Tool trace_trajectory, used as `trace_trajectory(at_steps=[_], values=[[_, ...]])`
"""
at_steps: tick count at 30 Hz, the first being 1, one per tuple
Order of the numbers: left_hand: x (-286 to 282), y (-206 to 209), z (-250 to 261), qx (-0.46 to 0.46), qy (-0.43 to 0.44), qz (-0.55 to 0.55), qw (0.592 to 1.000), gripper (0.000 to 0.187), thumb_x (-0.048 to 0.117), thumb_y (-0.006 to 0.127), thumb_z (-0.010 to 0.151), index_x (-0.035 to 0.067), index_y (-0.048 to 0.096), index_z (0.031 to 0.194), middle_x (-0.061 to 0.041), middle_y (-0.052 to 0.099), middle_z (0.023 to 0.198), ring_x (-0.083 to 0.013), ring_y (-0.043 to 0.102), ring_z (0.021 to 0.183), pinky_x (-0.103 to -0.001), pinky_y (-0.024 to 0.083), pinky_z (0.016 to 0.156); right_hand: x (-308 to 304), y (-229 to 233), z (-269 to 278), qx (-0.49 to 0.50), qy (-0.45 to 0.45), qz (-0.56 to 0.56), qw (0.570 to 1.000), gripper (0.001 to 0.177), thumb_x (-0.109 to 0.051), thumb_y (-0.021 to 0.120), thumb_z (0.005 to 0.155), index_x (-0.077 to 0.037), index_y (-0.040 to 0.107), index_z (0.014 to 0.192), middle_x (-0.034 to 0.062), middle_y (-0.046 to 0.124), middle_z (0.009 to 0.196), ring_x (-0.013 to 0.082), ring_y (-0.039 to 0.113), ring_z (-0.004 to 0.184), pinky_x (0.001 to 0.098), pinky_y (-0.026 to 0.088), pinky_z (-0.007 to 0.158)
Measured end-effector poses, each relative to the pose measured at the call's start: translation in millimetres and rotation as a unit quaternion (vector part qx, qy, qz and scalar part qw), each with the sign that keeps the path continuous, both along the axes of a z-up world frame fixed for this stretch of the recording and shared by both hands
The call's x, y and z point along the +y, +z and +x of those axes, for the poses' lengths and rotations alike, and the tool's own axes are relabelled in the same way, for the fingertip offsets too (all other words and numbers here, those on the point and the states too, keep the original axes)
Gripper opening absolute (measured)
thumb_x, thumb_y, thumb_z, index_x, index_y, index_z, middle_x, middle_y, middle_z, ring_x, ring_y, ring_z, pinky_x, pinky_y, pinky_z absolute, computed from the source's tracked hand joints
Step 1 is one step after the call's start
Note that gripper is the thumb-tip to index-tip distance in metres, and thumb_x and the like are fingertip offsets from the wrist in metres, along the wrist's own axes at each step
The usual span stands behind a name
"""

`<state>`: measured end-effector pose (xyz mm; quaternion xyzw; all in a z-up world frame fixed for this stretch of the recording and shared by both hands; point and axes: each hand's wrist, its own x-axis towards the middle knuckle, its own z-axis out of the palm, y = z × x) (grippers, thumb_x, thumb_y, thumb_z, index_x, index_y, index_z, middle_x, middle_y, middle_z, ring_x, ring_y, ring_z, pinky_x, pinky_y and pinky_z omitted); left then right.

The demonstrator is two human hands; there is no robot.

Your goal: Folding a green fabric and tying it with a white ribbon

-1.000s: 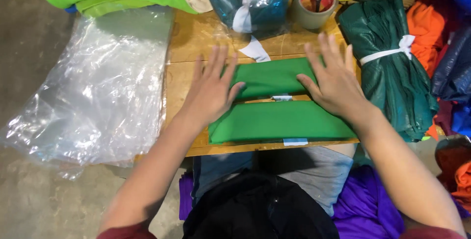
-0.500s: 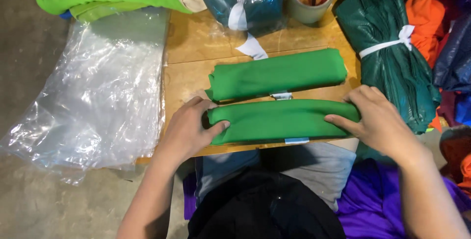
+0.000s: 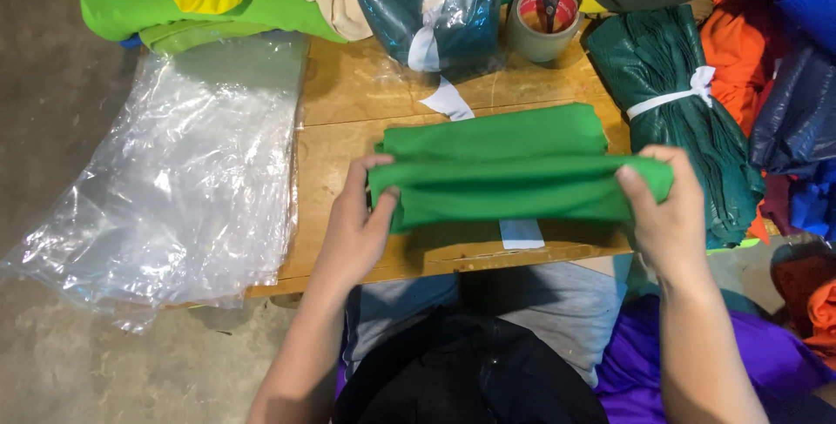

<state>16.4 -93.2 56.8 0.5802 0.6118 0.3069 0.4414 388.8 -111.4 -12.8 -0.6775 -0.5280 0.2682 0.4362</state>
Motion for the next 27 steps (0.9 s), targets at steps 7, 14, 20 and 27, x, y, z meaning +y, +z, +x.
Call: trace_trajectory(at_steps=[7, 14, 20, 27], values=[[60, 0, -6, 0.019, -0.011, 0.092, 0.996, 0.031, 0.016, 0.051, 0.094, 0.019, 0.055, 0.124, -0.005, 0.068, 0.109, -0.0163, 0.06, 0.072, -0.031, 0.047, 0.066, 91, 10, 6, -0.077, 0.03, 0.049, 0.995, 0.024, -0.028, 0.074, 0.107, -0.009, 0.065, 0.118, 0.0016, 0.061, 0.094, 0.0113, 0.053, 0.08, 0.0291, 0.043, 0.069], [73, -26, -8, 0.018, 0.026, 0.08, 0.996, 0.038, 0.011, 0.062, 0.091, 0.013, 0.062, 0.128, -0.019, 0.069, 0.112, -0.0399, 0.075, 0.087, -0.046, 0.062, 0.071, 117, -35, 11, -0.134, -0.005, 0.027, 0.991, 0.032, -0.036, 0.087, 0.1, -0.014, 0.073, 0.118, 0.0126, 0.066, 0.086, 0.034, 0.068, 0.08, 0.0433, 0.049, 0.065], [65, -24, -9, 0.073, 0.027, 0.21, 0.975, 0.037, 0.007, 0.062, 0.091, 0.005, 0.063, 0.128, -0.021, 0.066, 0.118, -0.0466, 0.066, 0.111, -0.055, 0.055, 0.089, 112, -27, 0, -0.091, 0.013, 0.057, 0.994, 0.03, -0.029, 0.089, 0.098, -0.012, 0.073, 0.116, 0.0108, 0.066, 0.086, 0.0267, 0.065, 0.081, 0.0381, 0.049, 0.07], [66, -34, 21, 0.233, 0.0, 0.446, 0.864, 0.065, -0.004, 0.074, 0.07, 0.002, 0.061, 0.134, -0.022, 0.058, 0.133, -0.0447, 0.051, 0.132, -0.058, 0.039, 0.114, 94, 33, -66, -0.34, 0.061, 0.262, 0.901, 0.047, -0.015, 0.088, 0.089, -0.003, 0.066, 0.129, 0.019, 0.058, 0.127, 0.0459, 0.051, 0.125, 0.0561, 0.04, 0.107]])
